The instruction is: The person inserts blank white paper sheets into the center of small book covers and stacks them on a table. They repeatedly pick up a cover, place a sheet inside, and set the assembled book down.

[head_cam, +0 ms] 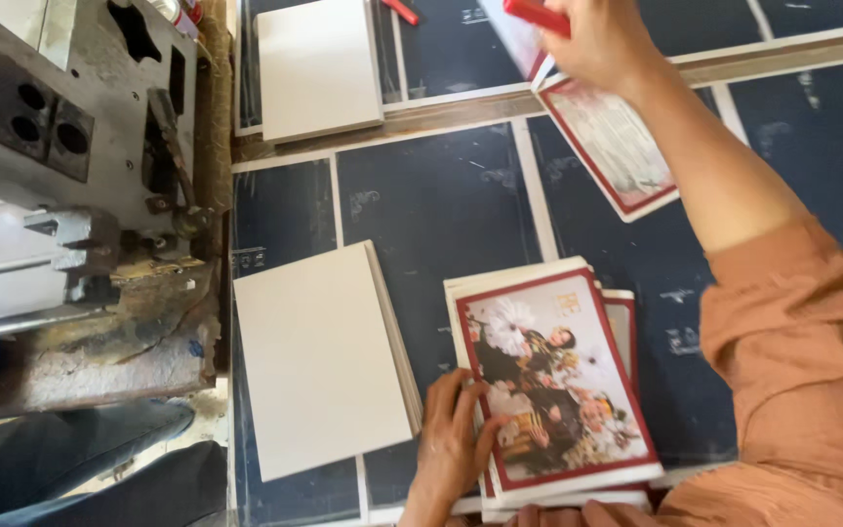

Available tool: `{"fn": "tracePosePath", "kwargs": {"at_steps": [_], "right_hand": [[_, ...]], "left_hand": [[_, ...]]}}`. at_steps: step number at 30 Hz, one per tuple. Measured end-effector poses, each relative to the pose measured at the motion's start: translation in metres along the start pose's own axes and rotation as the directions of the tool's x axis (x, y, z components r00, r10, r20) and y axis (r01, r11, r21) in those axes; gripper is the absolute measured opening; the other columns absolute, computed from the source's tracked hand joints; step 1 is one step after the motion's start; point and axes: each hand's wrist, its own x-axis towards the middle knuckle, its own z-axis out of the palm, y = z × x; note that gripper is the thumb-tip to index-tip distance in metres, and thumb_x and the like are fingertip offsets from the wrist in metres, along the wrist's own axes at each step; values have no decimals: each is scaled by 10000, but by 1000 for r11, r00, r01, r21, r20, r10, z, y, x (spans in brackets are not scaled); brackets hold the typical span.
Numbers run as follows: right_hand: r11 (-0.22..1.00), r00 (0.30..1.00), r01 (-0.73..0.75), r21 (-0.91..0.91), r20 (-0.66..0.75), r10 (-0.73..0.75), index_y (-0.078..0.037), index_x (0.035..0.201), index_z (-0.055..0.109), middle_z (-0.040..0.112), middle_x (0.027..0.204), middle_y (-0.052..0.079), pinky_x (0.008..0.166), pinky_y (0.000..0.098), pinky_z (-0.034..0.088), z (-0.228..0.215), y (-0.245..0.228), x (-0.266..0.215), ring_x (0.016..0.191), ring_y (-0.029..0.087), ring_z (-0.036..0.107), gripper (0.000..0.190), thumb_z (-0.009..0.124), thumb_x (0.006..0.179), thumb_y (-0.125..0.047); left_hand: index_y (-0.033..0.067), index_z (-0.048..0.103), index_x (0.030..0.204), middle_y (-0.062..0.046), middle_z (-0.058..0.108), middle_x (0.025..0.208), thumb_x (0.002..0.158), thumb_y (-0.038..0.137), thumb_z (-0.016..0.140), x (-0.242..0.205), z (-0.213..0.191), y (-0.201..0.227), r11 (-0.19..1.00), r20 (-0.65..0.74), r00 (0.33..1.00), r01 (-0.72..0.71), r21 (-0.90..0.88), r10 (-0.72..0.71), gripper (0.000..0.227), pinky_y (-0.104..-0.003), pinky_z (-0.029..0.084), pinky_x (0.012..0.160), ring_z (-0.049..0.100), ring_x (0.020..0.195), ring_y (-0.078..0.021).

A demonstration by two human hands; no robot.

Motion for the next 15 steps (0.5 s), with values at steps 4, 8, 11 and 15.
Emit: {"fn": "tracePosePath", "kwargs": {"at_steps": [4,8,11,15], "right_hand": [[829,969,-138,543,248,-1,-110,511,428,373,457,-24,498,283,315,-124,-151,-75,425,93,339,521,526,998,-265],[678,944,-77,731,272,-186,-59,889,703,703,765,53,610,201,530,-124,-224,-188,614,103,647,164,718,732,-13],[608,927,-102,787,297,-230,-60,817,636,623,696,22,522,261,411,-122,-258,-252,562,128,569,32,653,799,-39],[609,965,-17,793,171,-197,-37,862,630,632,743,51,543,184,463,-133,-258,-290,605,105,567,153,678,761,68]], "left_hand": [[13,558,1106,-202,484,1209,898,341,549,-17,9,-7,997,-217,975,-54,-50,42,389,-450,416,951,501,1111,-358],[42,599,1015,-149,578,1074,904,438,475,-16,1,33,987,-380,925,-45,-155,-17,430,-399,480,892,576,1030,-277],[48,527,917,-67,507,864,905,530,407,-30,8,57,942,-276,951,43,-333,-141,497,-295,383,713,506,775,-195],[65,596,839,5,596,739,808,217,626,-53,25,58,692,-130,865,288,-662,-485,157,-222,416,592,499,679,-71]]}}
